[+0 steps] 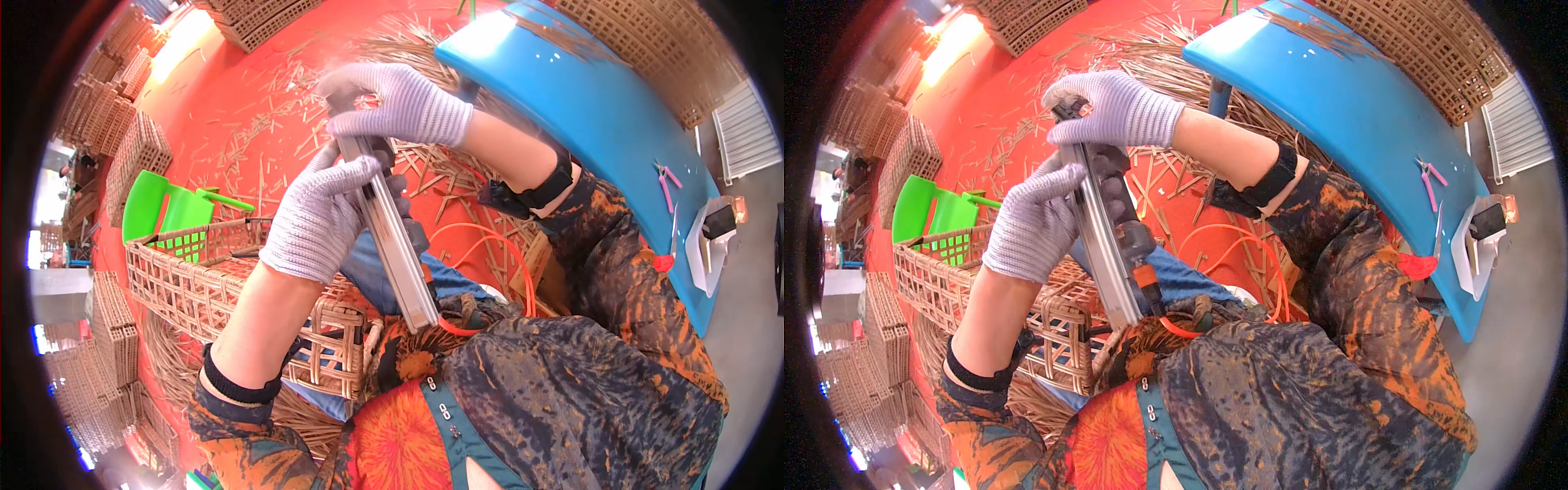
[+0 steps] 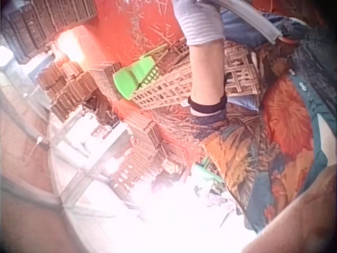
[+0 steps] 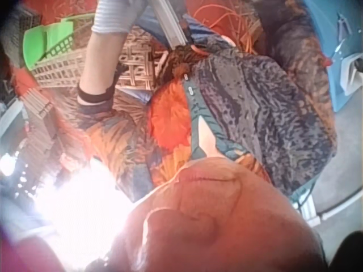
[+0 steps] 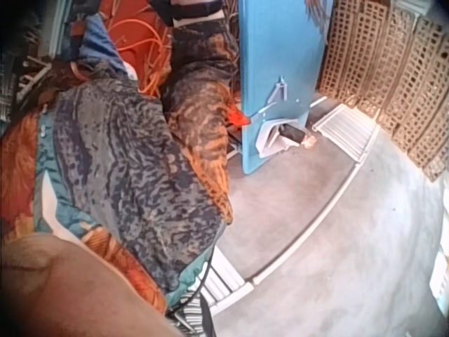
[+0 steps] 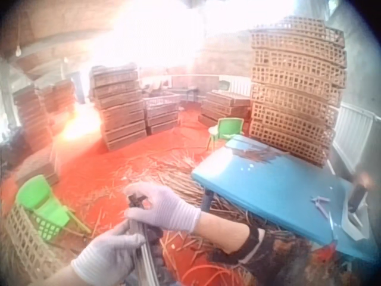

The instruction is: The person loads a staple gun, picks up a wicker basket, and staples wicker strips onto the frame. They then use shears to trim the excess wicker strips and continue stapling more strips onto the basket.

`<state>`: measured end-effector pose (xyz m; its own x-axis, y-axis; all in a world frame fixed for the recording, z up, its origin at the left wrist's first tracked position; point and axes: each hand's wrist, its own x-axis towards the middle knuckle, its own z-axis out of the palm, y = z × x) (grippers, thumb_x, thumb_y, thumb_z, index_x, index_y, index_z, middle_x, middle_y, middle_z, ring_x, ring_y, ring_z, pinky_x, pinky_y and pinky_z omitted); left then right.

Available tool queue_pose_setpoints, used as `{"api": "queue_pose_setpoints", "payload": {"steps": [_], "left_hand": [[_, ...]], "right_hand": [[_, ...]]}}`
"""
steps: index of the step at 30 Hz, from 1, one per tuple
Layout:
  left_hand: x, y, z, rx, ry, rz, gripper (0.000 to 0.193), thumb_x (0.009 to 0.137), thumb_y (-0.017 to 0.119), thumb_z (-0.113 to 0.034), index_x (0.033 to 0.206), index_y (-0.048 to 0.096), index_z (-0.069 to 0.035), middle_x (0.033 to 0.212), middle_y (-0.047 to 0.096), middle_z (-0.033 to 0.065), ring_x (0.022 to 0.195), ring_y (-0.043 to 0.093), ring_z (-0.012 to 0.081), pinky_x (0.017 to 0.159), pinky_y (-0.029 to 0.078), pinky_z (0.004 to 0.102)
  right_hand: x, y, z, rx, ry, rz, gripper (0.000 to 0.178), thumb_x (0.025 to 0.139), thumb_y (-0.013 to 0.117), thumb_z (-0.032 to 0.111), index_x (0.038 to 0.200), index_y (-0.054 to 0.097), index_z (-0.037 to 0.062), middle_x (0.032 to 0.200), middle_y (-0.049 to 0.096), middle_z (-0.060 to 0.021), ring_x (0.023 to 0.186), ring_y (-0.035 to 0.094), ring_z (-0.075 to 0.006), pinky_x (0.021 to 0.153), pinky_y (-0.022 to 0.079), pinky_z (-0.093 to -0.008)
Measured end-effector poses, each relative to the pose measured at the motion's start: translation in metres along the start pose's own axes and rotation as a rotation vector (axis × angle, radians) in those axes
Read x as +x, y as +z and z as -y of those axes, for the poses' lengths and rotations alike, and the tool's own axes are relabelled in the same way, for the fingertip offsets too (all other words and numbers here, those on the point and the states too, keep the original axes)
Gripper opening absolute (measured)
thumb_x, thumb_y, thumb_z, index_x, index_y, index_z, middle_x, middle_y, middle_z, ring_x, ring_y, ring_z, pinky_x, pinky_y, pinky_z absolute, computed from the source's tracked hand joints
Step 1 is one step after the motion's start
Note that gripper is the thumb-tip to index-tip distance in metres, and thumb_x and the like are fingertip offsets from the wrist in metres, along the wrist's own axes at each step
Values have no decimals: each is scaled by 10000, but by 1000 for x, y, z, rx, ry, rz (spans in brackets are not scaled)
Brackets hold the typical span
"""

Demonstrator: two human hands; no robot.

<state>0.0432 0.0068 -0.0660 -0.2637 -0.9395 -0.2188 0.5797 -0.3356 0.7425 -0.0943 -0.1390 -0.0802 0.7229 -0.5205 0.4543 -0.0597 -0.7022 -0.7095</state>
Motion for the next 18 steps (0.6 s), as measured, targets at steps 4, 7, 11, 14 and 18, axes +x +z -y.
{"api": "queue_pose_setpoints", "payload": {"steps": [4,7,11,14,18], "left_hand": [[3,5,-4,47,114,-200,464,918,604,-70,1332,395,-65,1005,609,166,832,663,296,688,601,479],[7,-7,-2,48,142,-249,528,960,583,-121,1438,360,-109,1030,630,176,776,668,293,659,605,472],[9,-20,-2,105,182,-174,475,986,553,-174,1431,391,-127,1051,646,159,801,693,296,663,622,466],[6,-12,-5,173,181,-218,416,994,548,-241,1382,452,-127,1053,652,121,798,690,259,657,616,441],[5,-13,-5,244,176,-303,362,999,552,-309,1310,526,-125,1037,660,80,753,678,218,631,605,410]], "right_hand": [[4,15,0,-5,76,-95,452,817,783,276,1173,625,47,1021,708,-78,957,692,-176,849,549,-325],[3,22,10,-28,58,-121,439,780,807,288,1097,616,52,998,703,-97,938,700,-190,818,553,-335],[8,21,12,-32,-4,-198,434,761,791,331,1054,608,68,882,708,-121,863,704,-273,800,553,-375],[9,21,10,-102,41,-215,473,746,805,352,1059,602,61,882,703,-113,858,700,-266,815,549,-379],[6,17,8,58,87,-112,436,822,782,294,1151,620,59,1003,689,-106,931,676,-200,845,539,-332]]}}
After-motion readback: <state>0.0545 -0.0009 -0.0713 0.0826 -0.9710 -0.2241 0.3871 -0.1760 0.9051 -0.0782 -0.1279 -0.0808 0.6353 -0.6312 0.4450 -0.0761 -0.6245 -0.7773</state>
